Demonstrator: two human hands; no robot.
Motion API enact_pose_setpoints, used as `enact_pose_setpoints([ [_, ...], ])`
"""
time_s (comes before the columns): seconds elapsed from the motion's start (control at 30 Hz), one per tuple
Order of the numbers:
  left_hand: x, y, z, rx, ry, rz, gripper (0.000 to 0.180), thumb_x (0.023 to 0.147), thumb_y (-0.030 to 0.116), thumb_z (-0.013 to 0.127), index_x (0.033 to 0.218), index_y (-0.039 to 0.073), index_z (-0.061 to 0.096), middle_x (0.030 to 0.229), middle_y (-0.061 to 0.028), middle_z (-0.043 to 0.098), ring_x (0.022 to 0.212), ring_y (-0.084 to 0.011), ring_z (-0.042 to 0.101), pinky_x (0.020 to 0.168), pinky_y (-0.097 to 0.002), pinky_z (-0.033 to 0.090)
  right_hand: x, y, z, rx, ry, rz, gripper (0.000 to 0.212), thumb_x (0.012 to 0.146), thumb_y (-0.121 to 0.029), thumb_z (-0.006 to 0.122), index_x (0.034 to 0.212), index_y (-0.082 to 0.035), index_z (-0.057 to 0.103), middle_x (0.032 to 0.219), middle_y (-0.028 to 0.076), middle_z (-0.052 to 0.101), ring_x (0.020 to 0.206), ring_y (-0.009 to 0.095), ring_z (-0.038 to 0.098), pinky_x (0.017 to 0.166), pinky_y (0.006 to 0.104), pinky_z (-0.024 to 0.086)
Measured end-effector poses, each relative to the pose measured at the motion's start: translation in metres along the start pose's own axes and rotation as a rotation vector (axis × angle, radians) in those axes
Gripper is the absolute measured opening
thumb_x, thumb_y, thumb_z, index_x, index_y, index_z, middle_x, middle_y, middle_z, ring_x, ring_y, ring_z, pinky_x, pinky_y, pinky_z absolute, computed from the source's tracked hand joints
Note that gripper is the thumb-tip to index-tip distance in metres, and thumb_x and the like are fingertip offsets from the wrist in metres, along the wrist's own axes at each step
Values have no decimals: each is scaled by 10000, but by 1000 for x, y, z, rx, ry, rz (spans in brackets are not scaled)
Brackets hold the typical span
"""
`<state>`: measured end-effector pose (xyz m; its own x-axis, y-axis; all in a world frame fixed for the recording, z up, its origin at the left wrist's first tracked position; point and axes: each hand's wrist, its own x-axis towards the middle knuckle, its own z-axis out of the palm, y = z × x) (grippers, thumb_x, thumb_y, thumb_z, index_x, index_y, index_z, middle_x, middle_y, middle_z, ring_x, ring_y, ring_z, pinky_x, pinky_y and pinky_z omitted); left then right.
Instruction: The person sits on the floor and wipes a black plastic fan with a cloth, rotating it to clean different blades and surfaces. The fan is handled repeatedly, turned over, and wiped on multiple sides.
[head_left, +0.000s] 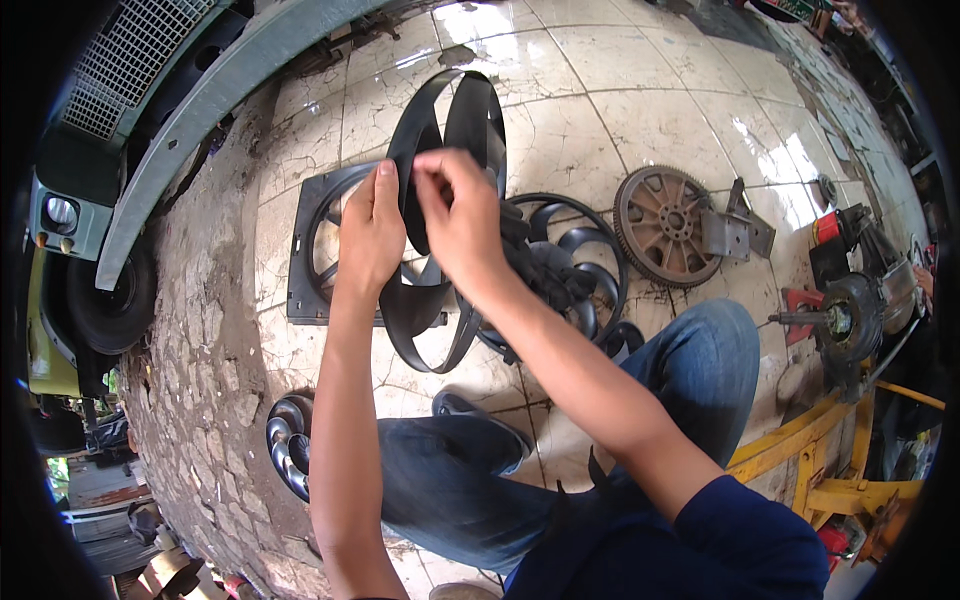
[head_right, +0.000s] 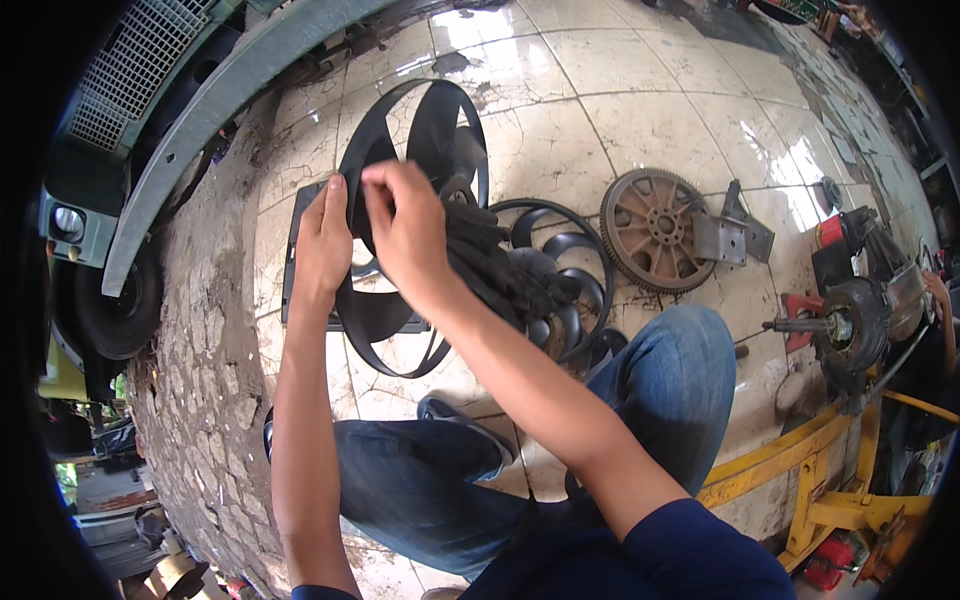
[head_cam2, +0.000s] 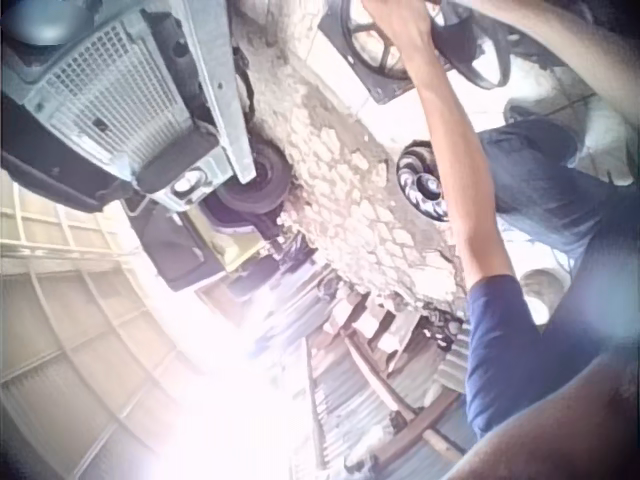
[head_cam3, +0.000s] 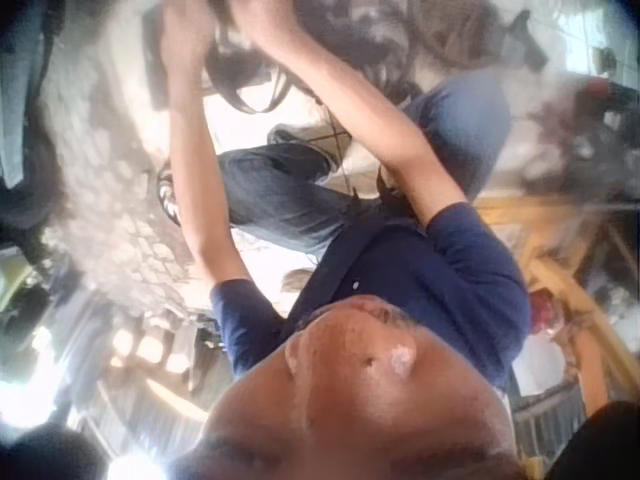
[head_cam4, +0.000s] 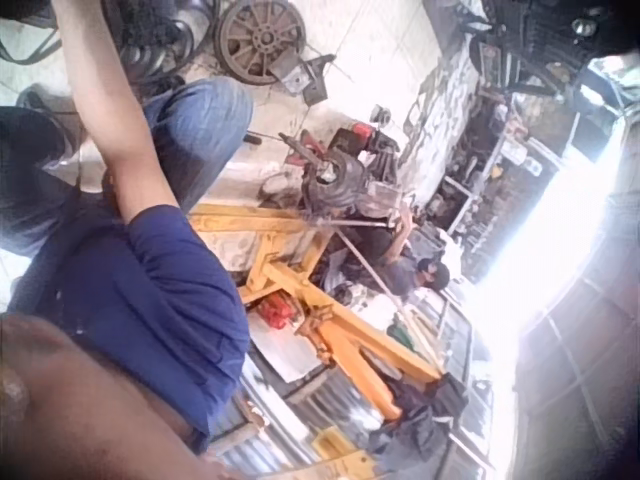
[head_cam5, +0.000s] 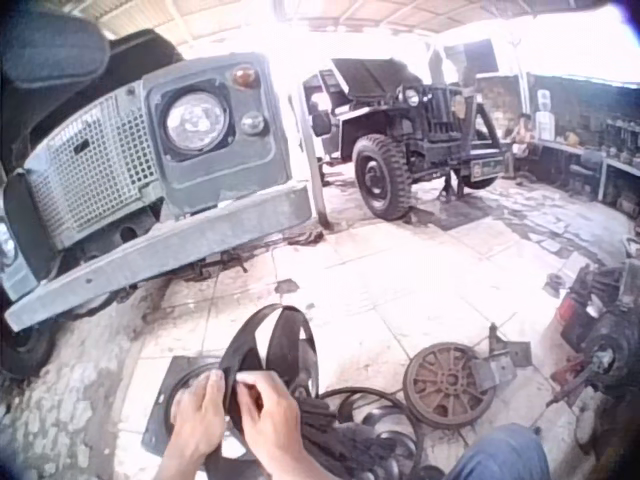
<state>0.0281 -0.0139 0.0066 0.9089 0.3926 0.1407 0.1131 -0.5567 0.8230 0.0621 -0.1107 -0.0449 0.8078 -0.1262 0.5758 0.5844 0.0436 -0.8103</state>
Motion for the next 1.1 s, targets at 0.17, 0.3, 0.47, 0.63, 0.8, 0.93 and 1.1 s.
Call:
enact_pose_setpoints([
  [0.17,-4,1,-3,-13,-64,7,537,1057,401,403,1211,-71,607,1068,-276,676,1040,-345,652,918,-372,465,7,-2,2,-35,107,-42,102,893,36,650,987,-3,652,868,91,635,710,150,586,653,282,481],
  [0.3,-3,6,-1,4,-64,76,521,1057,396,407,1174,-65,618,985,-276,675,956,-344,660,870,-387,474,28,17,-2,-46,111,57,86,916,-17,657,1000,-19,676,875,52,652,709,113,554,664,265,475],
  [0.47,-13,16,-1,50,-85,18,502,1063,388,391,1148,-47,627,892,-252,655,840,-321,631,807,-391,476,52,23,-13,4,50,136,68,908,-19,653,976,-11,659,894,109,648,750,218,634,706,333,500],
  [0.63,-13,16,-2,74,-69,41,498,1063,378,387,1150,-48,629,917,-254,665,855,-320,635,818,-397,479,14,-3,-10,-101,42,-24,66,889,14,641,950,-6,625,863,131,626,774,289,620,677,377,482],
  [0.8,-8,10,-4,-13,-124,4,487,1058,379,410,1227,-22,629,1019,-257,694,995,-313,678,860,-384,491,-37,-16,-6,-211,-93,-210,226,753,122,669,911,-22,594,897,114,606,805,335,603,688,421,487],
  [0.93,-15,23,7,-37,-116,123,530,1055,408,433,1228,-60,612,1107,-220,691,1051,-273,642,932,-349,459,-32,-8,-12,-110,42,-108,241,751,130,665,928,-13,586,904,134,600,797,334,605,695,401,496],
  [1.1,-11,12,15,26,-58,140,485,1046,409,419,1279,36,625,1080,-267,684,1069,-371,659,923,-407,474,4,14,-24,-77,155,105,75,911,25,621,975,12,586,899,153,614,774,278,619,695,367,490],
])
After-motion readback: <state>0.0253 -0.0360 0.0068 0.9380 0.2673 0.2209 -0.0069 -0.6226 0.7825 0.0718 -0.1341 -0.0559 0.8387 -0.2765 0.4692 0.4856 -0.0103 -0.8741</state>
